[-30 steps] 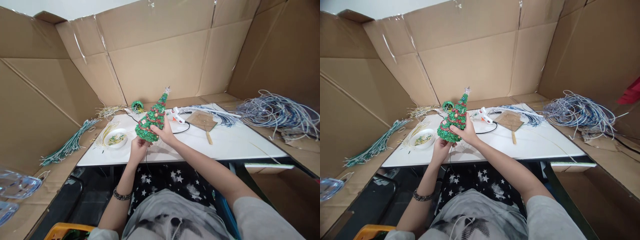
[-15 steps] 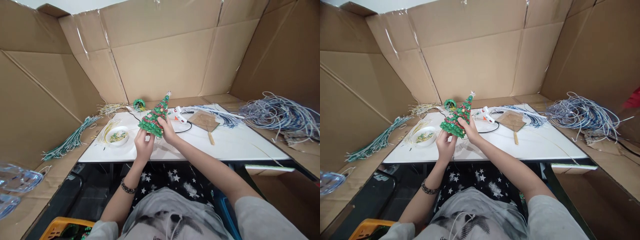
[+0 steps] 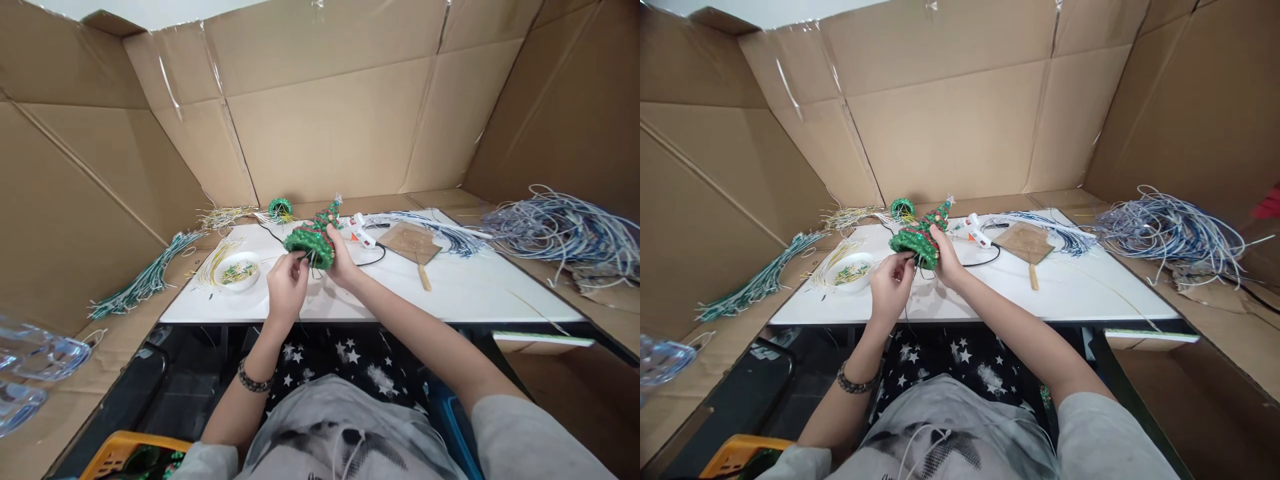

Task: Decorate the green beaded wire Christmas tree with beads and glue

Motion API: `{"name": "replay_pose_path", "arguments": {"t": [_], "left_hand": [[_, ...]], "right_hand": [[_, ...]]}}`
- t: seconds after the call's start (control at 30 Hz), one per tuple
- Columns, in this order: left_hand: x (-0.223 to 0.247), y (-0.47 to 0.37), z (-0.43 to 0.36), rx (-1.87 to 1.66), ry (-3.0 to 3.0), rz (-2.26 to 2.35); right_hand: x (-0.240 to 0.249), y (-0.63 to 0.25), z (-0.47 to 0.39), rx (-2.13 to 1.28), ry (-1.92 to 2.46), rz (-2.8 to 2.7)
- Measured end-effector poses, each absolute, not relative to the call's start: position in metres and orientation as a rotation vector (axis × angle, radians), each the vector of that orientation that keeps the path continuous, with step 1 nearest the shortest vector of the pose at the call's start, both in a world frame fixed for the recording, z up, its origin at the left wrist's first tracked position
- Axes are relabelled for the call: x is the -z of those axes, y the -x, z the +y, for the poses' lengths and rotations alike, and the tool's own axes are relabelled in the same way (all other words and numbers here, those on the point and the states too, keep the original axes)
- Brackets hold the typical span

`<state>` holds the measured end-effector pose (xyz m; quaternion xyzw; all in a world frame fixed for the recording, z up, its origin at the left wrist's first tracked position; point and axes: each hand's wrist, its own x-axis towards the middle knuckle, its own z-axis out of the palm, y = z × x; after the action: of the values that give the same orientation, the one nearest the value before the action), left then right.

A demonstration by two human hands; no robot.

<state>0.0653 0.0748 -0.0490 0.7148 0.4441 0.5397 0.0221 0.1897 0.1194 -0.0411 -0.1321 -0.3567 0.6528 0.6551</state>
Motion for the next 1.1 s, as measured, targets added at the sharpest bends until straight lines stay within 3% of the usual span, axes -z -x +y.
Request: {"name": "replay_pose_path", "arguments": {"t": [0.37, 0.67, 1.0, 1.1], "left_hand": [[0.047, -0.065, 0.082, -1.499, -2.359, 1.479], [0.048, -0.070, 0.081, -1.625, -2.440, 1.461], [0.039, -0.079, 0.069, -1.872, -2.667, 1.188], [0.033, -0.081, 0.069, -1.743, -2.856, 1.088]], "right_hand": [[0.039, -0.191, 0.119, -1.583, 0.328, -0.773], [0.037, -0.196, 0.119, -1.704, 0.353, -0.648], [0.049, -0.202, 0.131, -1.787, 0.417, -0.569], [0.053, -0.201, 0.134, -1.728, 0.449, -0.573]]}}
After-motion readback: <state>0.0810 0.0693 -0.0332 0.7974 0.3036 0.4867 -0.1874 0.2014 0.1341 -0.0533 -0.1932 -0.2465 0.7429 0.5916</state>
